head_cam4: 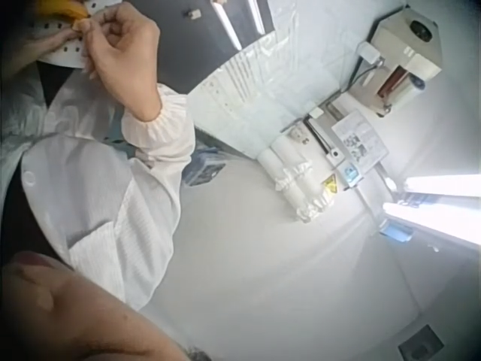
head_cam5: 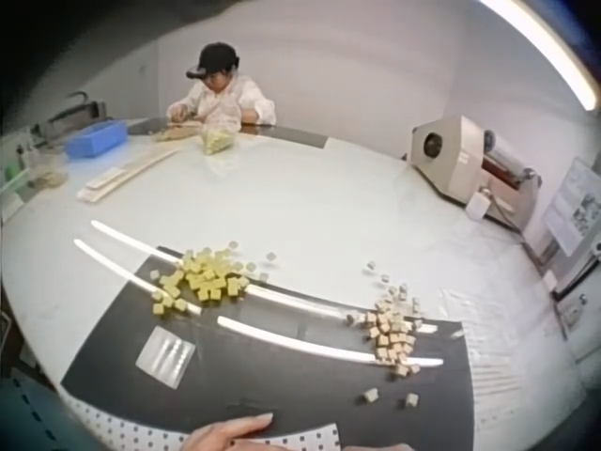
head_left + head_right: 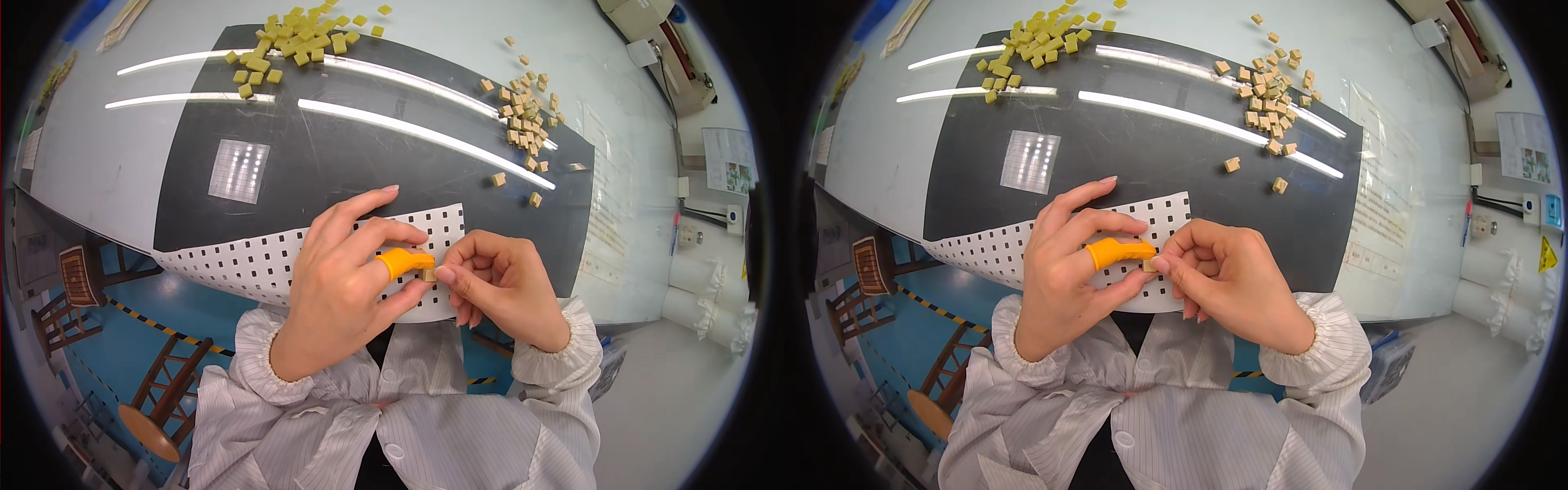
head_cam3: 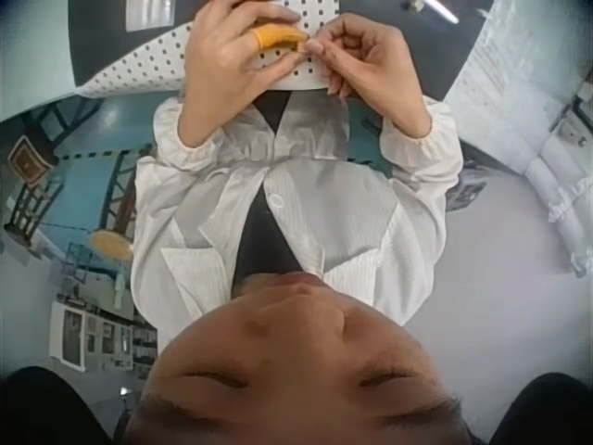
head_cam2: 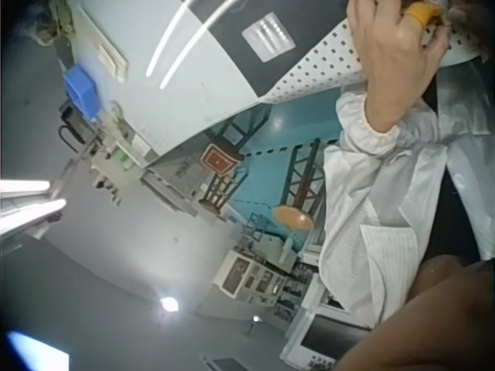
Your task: The recorder is assembling small yellow components into a grid board.
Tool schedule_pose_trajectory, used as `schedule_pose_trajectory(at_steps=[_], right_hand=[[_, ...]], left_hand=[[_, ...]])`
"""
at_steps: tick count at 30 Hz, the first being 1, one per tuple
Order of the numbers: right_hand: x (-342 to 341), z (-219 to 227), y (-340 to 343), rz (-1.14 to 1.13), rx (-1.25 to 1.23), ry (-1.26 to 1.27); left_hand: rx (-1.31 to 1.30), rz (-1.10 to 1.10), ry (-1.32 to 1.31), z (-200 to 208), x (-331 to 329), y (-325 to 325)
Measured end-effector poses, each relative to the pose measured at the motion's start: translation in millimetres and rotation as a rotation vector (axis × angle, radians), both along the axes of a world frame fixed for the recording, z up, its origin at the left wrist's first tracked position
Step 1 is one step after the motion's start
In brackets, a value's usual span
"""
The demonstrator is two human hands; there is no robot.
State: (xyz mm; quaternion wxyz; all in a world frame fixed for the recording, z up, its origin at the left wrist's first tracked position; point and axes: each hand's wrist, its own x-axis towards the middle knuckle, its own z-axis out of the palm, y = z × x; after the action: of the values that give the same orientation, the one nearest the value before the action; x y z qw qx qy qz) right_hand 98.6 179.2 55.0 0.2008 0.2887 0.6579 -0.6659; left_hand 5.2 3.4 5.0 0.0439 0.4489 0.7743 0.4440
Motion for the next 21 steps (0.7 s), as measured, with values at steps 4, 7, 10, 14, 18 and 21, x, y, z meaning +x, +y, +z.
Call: schedule_pose_trajectory(at_steps=[4, 7, 10, 14, 18, 21], right_hand=[[0.2, -0.5, -0.6, 0.003, 0.014, 0.006], [0.2, -0.6, -0.8, 0.006, 0.015, 0.013], [0.1, -1.5, -0.9, 0.004, 0.008, 0.020], [-0.5, -1.3, -1.2, 0.009, 0.020, 0.019], [-1.2, 0.8, -5.1, -0.011, 0.048, 0.040], [-2.4, -2.9, -8.1, 0.124, 0.221, 0.131]], left_hand=[[0.001, -0.001, -0.002, -0.6, 0.1, -0.6], [-0.005, 0.001, -0.008, -0.6, 0.3, -0.8], [0.001, 0.003, -0.003, -1.1, 0.1, -1.1], [0.007, -0.001, -0.013, -1.3, -0.7, -1.1], [0.011, -0.001, -0.012, -1.2, -0.6, 0.7], [0.010, 0.011, 0.004, -0.6, 0.3, 0.8]])
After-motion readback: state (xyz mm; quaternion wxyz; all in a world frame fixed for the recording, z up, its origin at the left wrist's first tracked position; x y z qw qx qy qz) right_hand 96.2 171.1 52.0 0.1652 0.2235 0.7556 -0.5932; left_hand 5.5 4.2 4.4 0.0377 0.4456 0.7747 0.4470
